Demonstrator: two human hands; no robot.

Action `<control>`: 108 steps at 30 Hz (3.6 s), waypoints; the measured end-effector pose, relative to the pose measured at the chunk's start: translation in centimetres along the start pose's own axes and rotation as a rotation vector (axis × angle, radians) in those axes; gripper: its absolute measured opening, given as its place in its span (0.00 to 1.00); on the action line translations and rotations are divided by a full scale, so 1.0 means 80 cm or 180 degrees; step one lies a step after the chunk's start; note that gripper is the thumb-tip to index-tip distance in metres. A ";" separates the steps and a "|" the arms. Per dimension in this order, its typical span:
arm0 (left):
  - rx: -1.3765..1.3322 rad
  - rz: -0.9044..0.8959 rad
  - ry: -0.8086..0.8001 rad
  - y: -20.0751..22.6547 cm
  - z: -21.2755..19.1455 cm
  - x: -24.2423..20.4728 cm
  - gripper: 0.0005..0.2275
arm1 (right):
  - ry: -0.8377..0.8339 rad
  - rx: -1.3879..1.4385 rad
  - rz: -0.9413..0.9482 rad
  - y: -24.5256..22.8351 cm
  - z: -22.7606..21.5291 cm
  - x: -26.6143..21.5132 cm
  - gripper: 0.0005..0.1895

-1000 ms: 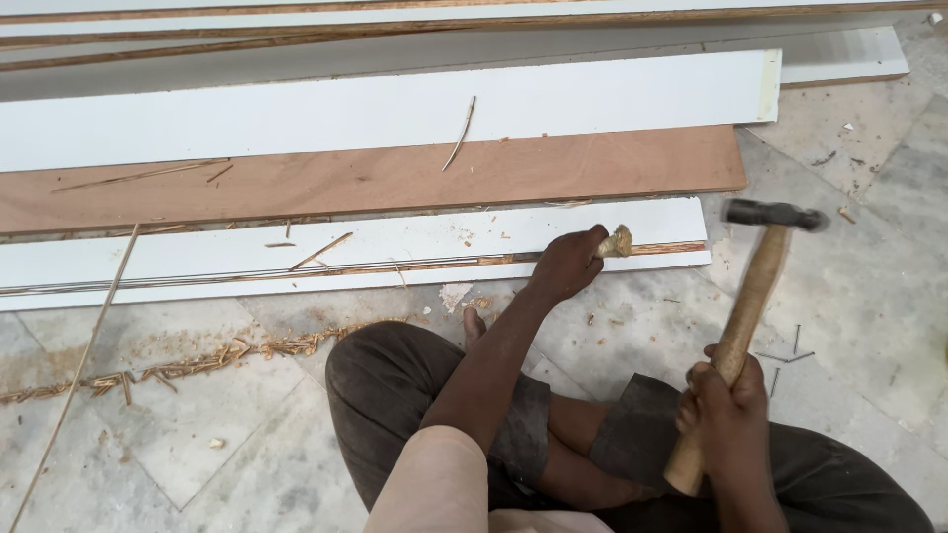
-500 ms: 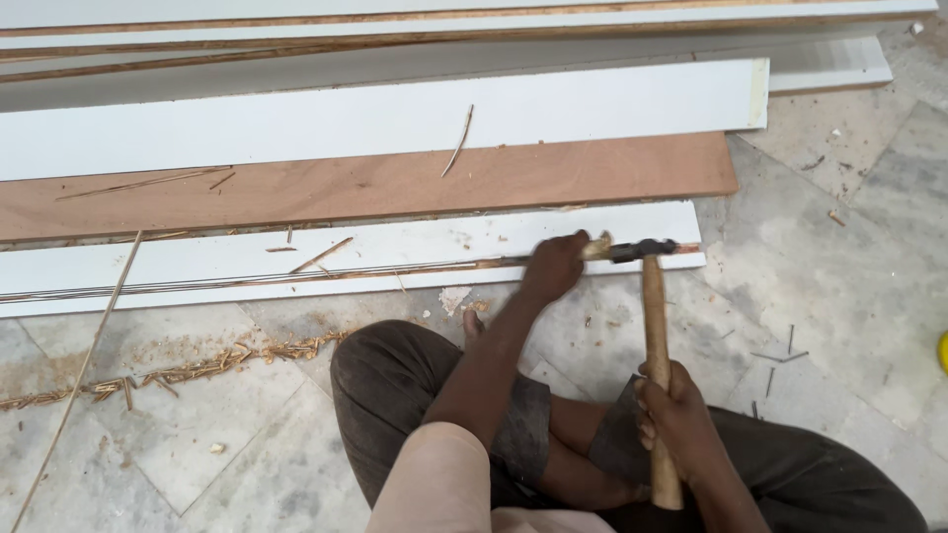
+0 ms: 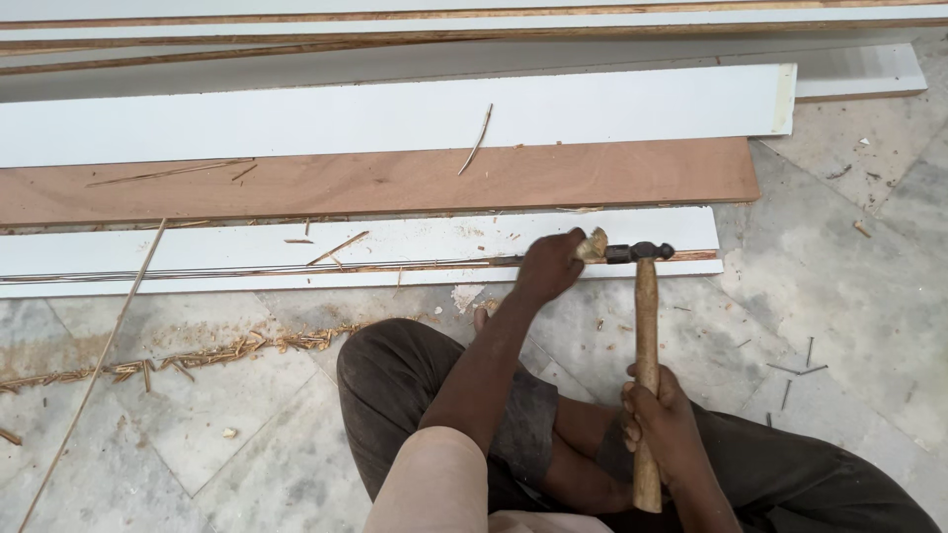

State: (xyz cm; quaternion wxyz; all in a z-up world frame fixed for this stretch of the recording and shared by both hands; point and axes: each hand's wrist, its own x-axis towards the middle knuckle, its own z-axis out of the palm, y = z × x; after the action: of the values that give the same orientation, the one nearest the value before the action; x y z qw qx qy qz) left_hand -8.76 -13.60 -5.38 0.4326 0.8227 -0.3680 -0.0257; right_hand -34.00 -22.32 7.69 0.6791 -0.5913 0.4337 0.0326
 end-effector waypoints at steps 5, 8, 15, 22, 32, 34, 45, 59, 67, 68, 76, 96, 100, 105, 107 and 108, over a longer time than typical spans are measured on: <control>0.0498 -0.0201 0.0232 0.003 0.008 0.000 0.12 | 0.0081 0.0041 -0.0001 0.001 -0.026 0.002 0.17; 0.0901 -0.0366 0.0333 0.011 0.028 0.000 0.12 | 0.0410 0.0239 -0.0105 0.005 -0.043 0.005 0.17; 0.0580 0.0484 0.0061 0.018 0.047 0.000 0.15 | 0.0627 0.0731 -0.0129 0.014 -0.050 0.007 0.18; -0.0315 0.0370 -0.0364 0.092 0.082 0.021 0.14 | 0.0754 0.0723 -0.0182 0.010 -0.039 0.005 0.17; -0.0150 0.0119 -0.0596 0.091 0.108 0.065 0.12 | 0.0851 0.0608 -0.0080 -0.002 -0.038 0.011 0.16; -0.0190 0.0101 -0.0533 0.093 0.116 0.072 0.13 | 0.0867 0.0587 -0.0121 -0.008 -0.043 0.013 0.16; -0.0465 0.0011 -0.0069 0.075 0.118 0.096 0.12 | 0.1107 -0.0066 -0.0559 -0.072 -0.059 0.013 0.19; -0.0366 -0.0106 -0.0340 0.080 0.112 0.087 0.11 | 0.0675 -0.0806 -0.0221 -0.090 -0.073 0.028 0.17; -0.0062 -0.0246 -0.0473 0.067 0.138 0.082 0.08 | 0.0919 -0.0527 -0.0561 -0.088 -0.080 0.021 0.17; 0.0071 -0.0361 -0.0520 0.063 0.142 0.083 0.07 | 0.0700 -0.0666 -0.0266 -0.088 -0.081 0.022 0.17; 0.0062 -0.0117 -0.0304 0.049 0.107 0.060 0.12 | 0.0644 -0.0186 -0.0362 -0.084 -0.101 0.020 0.19; -0.0444 -0.0318 -0.0179 0.109 0.126 0.088 0.12 | 0.1231 0.0203 -0.1186 -0.137 -0.131 0.007 0.13; -0.0356 -0.0571 -0.0179 0.116 0.133 0.095 0.12 | 0.1177 0.0210 -0.1171 -0.132 -0.138 0.010 0.14; -0.0368 -0.0578 -0.0046 0.112 0.138 0.098 0.12 | 0.0733 -0.0763 -0.0343 -0.108 -0.115 0.028 0.14; -0.0389 -0.0561 -0.0060 0.110 0.136 0.096 0.12 | 0.0536 -0.0990 0.0020 -0.111 -0.114 0.030 0.14; -0.0397 -0.0555 -0.0062 0.108 0.135 0.096 0.12 | 0.0574 -0.0939 -0.0014 -0.116 -0.117 0.030 0.15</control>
State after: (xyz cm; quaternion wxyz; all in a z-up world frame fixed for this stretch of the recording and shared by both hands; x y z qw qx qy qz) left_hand -12.09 -28.98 -3.71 0.4755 0.8227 -0.2970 -0.0941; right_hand -32.53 -34.01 14.10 0.5433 -0.6861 0.4821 0.0412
